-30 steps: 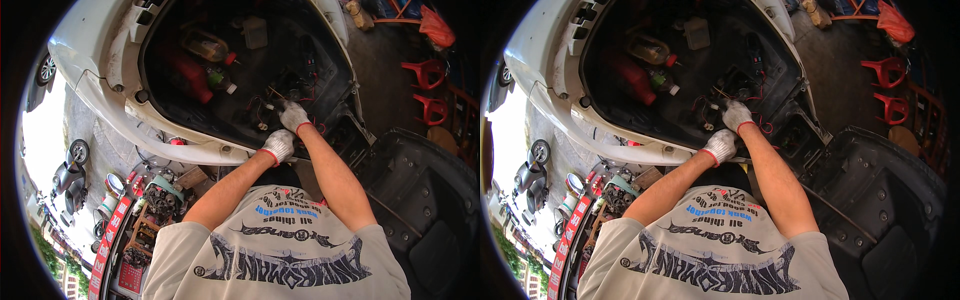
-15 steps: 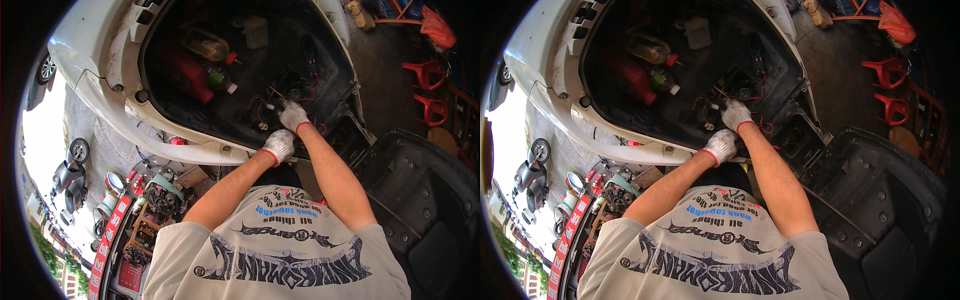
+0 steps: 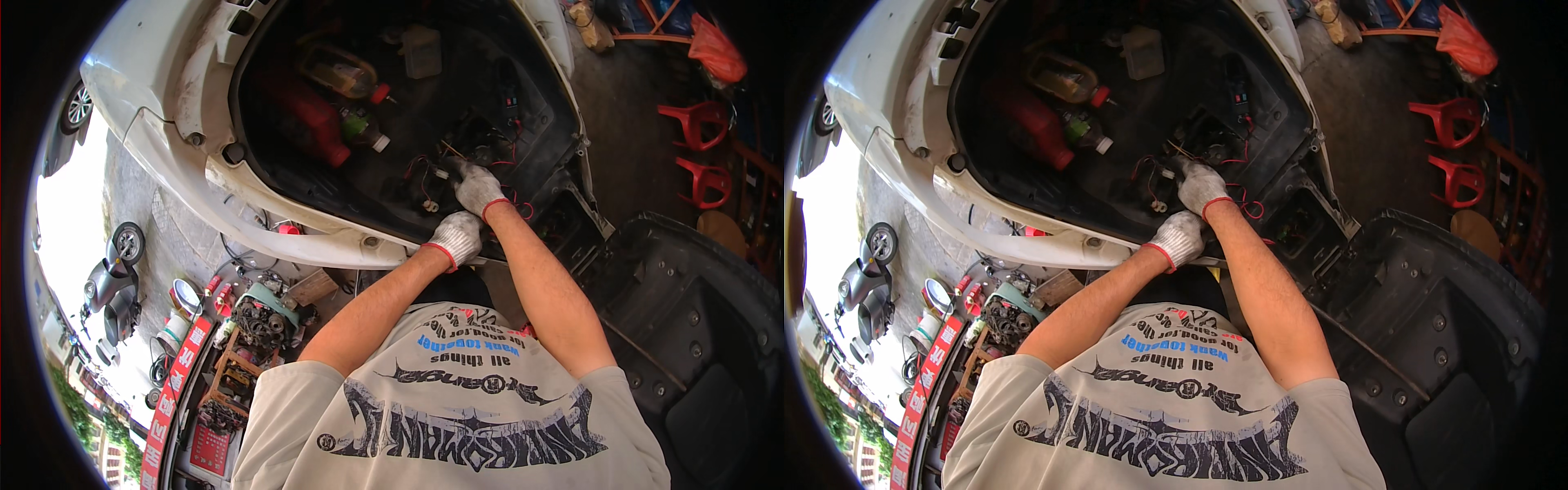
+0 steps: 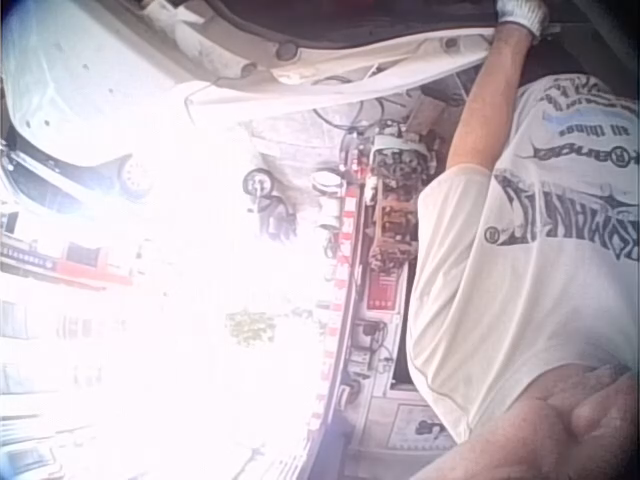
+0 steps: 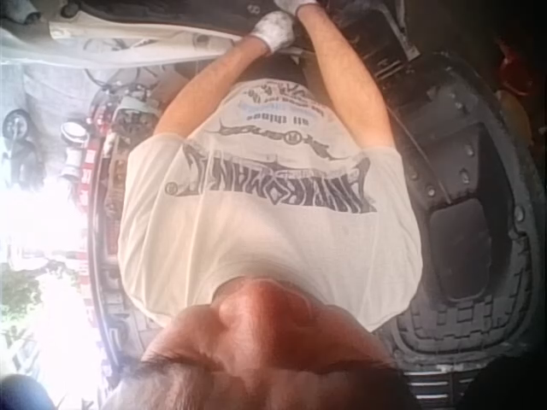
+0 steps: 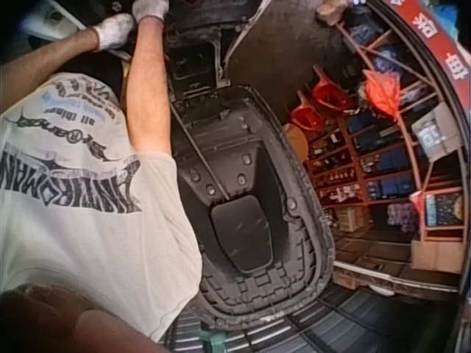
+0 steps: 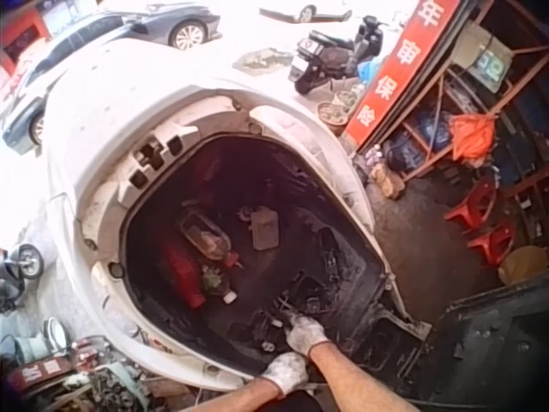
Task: The person is repairing a scooter.
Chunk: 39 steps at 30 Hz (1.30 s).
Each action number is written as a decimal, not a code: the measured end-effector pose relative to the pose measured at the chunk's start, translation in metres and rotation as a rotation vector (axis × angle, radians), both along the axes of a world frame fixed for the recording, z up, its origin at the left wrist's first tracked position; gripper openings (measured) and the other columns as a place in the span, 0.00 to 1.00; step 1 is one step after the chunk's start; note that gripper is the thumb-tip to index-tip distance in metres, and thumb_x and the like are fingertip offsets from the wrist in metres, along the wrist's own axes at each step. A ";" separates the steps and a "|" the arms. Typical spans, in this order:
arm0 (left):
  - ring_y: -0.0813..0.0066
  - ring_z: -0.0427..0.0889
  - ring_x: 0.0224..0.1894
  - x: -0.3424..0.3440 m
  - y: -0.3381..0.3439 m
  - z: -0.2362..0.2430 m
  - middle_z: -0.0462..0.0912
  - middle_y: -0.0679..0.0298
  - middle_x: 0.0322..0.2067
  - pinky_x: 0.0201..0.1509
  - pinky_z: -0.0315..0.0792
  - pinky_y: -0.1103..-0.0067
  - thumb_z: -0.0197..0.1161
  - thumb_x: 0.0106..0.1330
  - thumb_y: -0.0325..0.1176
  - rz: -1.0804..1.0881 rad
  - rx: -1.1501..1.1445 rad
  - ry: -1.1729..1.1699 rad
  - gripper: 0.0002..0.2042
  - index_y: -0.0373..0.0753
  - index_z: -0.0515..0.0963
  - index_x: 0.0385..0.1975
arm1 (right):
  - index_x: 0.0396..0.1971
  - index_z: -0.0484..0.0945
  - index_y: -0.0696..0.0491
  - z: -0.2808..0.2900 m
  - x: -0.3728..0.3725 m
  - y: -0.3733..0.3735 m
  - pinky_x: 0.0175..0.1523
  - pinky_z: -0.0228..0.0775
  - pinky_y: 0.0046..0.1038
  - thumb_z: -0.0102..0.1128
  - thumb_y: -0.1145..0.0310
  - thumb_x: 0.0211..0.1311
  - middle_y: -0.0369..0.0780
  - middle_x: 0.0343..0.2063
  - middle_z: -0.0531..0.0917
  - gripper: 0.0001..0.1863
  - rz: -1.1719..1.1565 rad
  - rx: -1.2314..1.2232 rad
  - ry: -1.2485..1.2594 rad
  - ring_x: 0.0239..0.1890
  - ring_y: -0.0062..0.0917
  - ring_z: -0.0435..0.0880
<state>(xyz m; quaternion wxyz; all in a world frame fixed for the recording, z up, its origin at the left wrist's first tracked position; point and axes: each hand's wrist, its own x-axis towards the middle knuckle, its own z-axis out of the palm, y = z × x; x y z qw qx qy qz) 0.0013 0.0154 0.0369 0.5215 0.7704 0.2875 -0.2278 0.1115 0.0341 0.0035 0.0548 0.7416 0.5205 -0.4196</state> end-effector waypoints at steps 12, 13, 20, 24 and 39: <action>0.55 0.79 0.47 -0.002 -0.001 -0.002 0.81 0.52 0.42 0.51 0.73 0.66 0.53 0.57 0.31 0.033 0.006 -0.017 0.15 0.40 0.79 0.43 | 0.59 0.62 0.52 -0.003 -0.003 0.001 0.55 0.69 0.39 0.58 0.63 0.55 0.52 0.46 0.78 0.31 0.014 0.020 -0.075 0.50 0.45 0.77; 0.55 0.79 0.47 -0.002 -0.001 -0.001 0.81 0.52 0.43 0.51 0.73 0.67 0.53 0.57 0.31 0.041 -0.004 -0.010 0.15 0.40 0.79 0.43 | 0.59 0.62 0.52 -0.002 -0.004 0.001 0.55 0.69 0.39 0.58 0.63 0.55 0.52 0.46 0.78 0.31 0.019 0.022 -0.073 0.50 0.45 0.77; 0.57 0.78 0.51 0.000 0.002 0.002 0.79 0.51 0.46 0.54 0.72 0.68 0.55 0.56 0.30 0.048 -0.055 0.022 0.16 0.37 0.78 0.45 | 0.58 0.64 0.52 -0.006 -0.002 -0.001 0.55 0.69 0.39 0.59 0.64 0.54 0.51 0.46 0.79 0.29 0.004 0.051 -0.069 0.50 0.44 0.77; 0.55 0.78 0.48 -0.001 0.002 0.004 0.80 0.52 0.44 0.52 0.73 0.67 0.54 0.57 0.31 0.070 -0.030 0.012 0.15 0.40 0.79 0.43 | 0.59 0.65 0.50 0.001 -0.003 0.001 0.57 0.68 0.37 0.57 0.65 0.55 0.50 0.48 0.78 0.29 0.017 0.036 -0.036 0.52 0.43 0.76; 0.55 0.78 0.48 -0.002 -0.003 -0.004 0.80 0.51 0.43 0.52 0.72 0.67 0.54 0.57 0.32 0.070 -0.020 -0.002 0.15 0.38 0.79 0.43 | 0.53 0.72 0.47 0.019 -0.008 0.012 0.58 0.67 0.35 0.54 0.70 0.56 0.45 0.50 0.78 0.21 -0.004 -0.012 0.075 0.54 0.39 0.75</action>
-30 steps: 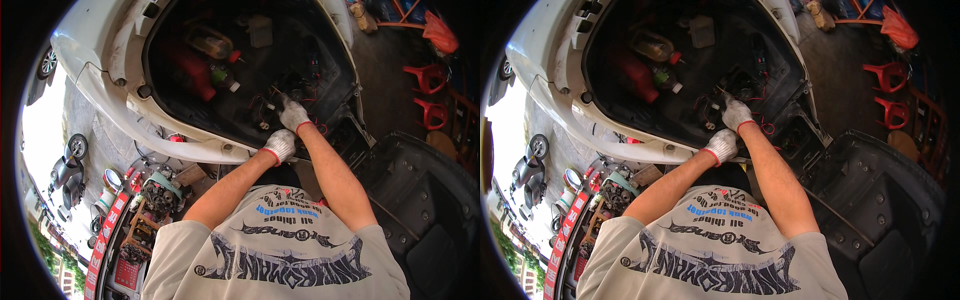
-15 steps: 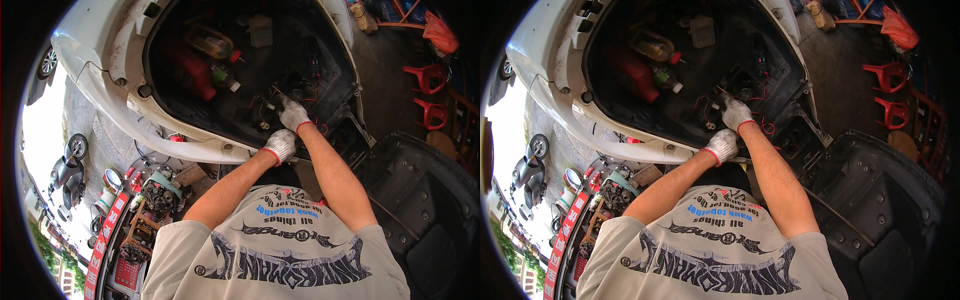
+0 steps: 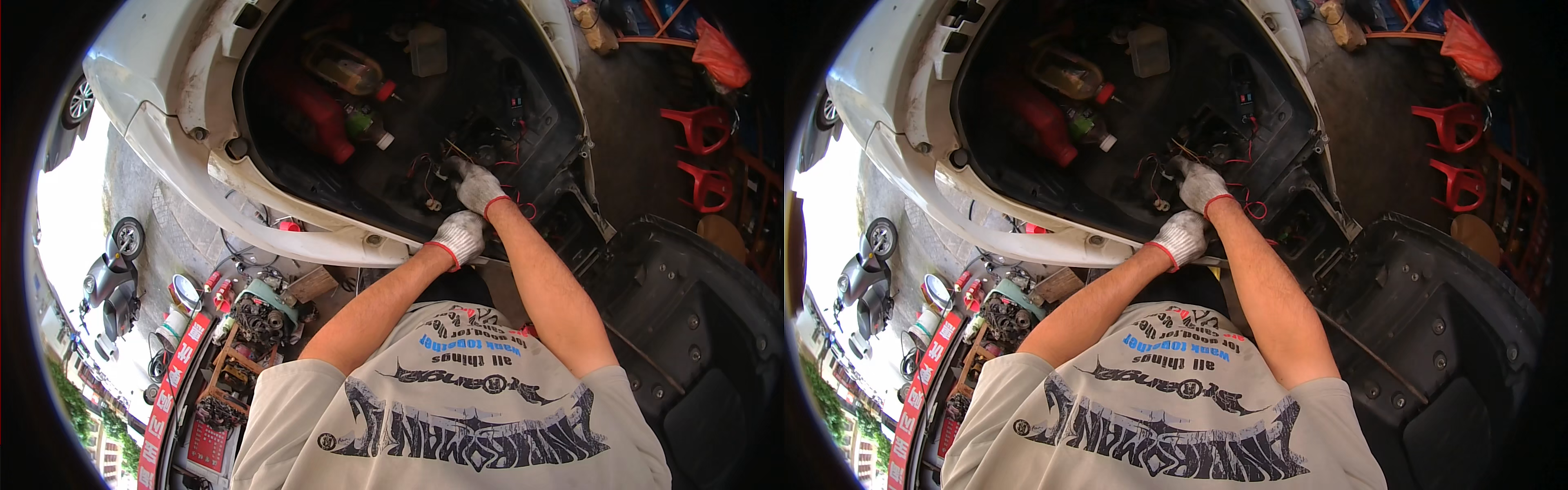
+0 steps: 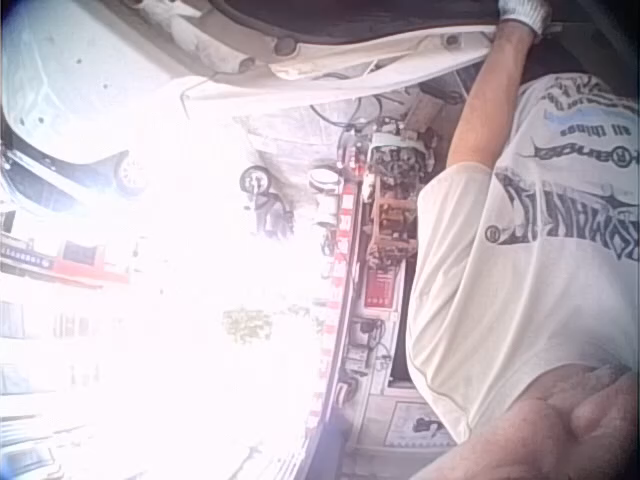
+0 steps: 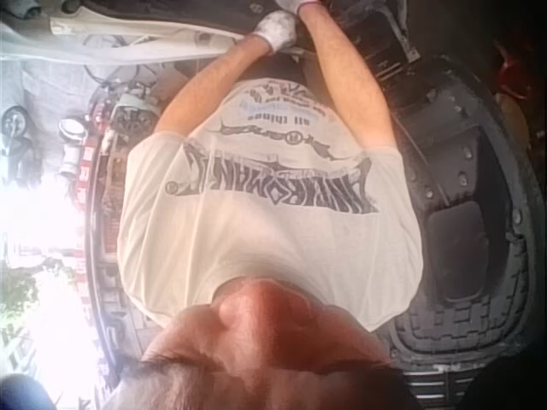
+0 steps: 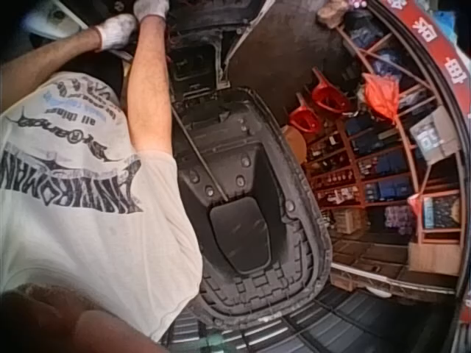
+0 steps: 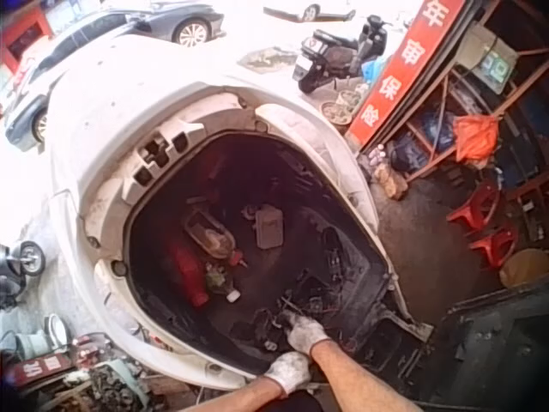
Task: The person is repairing a scooter.
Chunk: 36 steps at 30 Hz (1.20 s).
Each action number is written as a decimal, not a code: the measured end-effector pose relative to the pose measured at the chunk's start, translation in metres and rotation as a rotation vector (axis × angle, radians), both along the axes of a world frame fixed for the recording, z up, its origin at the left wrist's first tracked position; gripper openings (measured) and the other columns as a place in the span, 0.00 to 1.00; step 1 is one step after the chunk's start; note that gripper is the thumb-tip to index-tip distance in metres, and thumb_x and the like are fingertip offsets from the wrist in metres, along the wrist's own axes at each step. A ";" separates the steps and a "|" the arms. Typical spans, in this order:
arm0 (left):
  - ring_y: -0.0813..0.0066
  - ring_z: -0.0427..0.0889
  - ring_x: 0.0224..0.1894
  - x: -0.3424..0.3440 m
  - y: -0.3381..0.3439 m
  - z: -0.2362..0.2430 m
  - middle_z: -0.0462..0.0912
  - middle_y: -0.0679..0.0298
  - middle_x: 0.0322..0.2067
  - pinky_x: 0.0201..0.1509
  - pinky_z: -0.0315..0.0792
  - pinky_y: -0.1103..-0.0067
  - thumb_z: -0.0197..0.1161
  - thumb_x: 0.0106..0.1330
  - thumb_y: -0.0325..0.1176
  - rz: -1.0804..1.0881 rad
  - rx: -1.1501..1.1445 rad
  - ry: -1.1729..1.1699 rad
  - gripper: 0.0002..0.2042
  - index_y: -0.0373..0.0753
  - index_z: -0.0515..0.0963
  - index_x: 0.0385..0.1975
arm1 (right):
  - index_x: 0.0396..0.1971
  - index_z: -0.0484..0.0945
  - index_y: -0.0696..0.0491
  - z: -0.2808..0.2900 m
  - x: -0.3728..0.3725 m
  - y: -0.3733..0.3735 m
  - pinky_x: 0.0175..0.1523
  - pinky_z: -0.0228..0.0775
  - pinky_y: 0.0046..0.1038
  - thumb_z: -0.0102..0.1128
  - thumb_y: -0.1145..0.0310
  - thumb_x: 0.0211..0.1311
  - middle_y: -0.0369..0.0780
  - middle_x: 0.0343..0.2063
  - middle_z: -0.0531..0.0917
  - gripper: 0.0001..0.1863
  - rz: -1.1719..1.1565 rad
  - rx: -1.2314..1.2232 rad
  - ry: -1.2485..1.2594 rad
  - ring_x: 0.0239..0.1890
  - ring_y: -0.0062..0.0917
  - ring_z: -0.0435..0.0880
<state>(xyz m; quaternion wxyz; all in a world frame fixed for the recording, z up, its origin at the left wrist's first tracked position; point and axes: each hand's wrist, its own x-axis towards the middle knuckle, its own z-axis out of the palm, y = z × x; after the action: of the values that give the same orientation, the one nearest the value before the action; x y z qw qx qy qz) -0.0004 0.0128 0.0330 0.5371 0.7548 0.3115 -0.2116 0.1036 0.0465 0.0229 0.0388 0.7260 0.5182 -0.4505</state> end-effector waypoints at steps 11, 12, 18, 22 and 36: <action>0.55 0.78 0.48 0.001 0.000 -0.001 0.80 0.51 0.43 0.52 0.72 0.67 0.54 0.57 0.31 -0.031 -0.005 0.004 0.15 0.38 0.79 0.43 | 0.51 0.73 0.46 -0.008 0.001 -0.005 0.56 0.68 0.37 0.51 0.69 0.59 0.45 0.48 0.79 0.18 -0.045 0.063 0.027 0.52 0.41 0.76; 0.55 0.78 0.48 0.000 0.000 -0.001 0.80 0.51 0.43 0.52 0.72 0.67 0.54 0.57 0.31 -0.031 -0.005 0.004 0.15 0.38 0.79 0.43 | 0.50 0.73 0.46 -0.008 0.001 -0.004 0.56 0.68 0.37 0.51 0.69 0.59 0.45 0.48 0.79 0.18 -0.046 0.060 0.031 0.52 0.41 0.76; 0.55 0.79 0.47 0.000 0.001 0.000 0.81 0.51 0.43 0.51 0.73 0.67 0.54 0.56 0.31 -0.028 -0.003 0.006 0.14 0.38 0.79 0.42 | 0.52 0.73 0.47 -0.009 0.001 -0.004 0.57 0.68 0.37 0.51 0.68 0.59 0.45 0.49 0.79 0.19 -0.058 0.057 0.034 0.53 0.41 0.75; 0.55 0.79 0.46 0.000 -0.002 -0.003 0.81 0.52 0.41 0.51 0.73 0.67 0.54 0.56 0.31 -0.024 0.014 -0.011 0.14 0.39 0.79 0.42 | 0.53 0.72 0.46 -0.012 0.000 -0.005 0.57 0.68 0.37 0.51 0.68 0.59 0.45 0.49 0.78 0.20 -0.051 0.057 0.023 0.53 0.41 0.75; 0.57 0.80 0.45 -0.001 -0.006 -0.008 0.82 0.54 0.40 0.49 0.74 0.67 0.53 0.57 0.32 -0.025 0.057 -0.065 0.13 0.42 0.80 0.41 | 0.53 0.73 0.45 -0.014 0.001 -0.005 0.58 0.68 0.36 0.53 0.69 0.58 0.45 0.49 0.78 0.21 -0.047 0.034 0.025 0.53 0.41 0.75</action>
<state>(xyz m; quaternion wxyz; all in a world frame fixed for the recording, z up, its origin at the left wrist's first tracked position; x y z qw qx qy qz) -0.0019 0.0073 0.0246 0.5227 0.7801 0.2900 -0.1849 0.1044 0.0412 0.0087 0.0093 0.7328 0.5091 -0.4513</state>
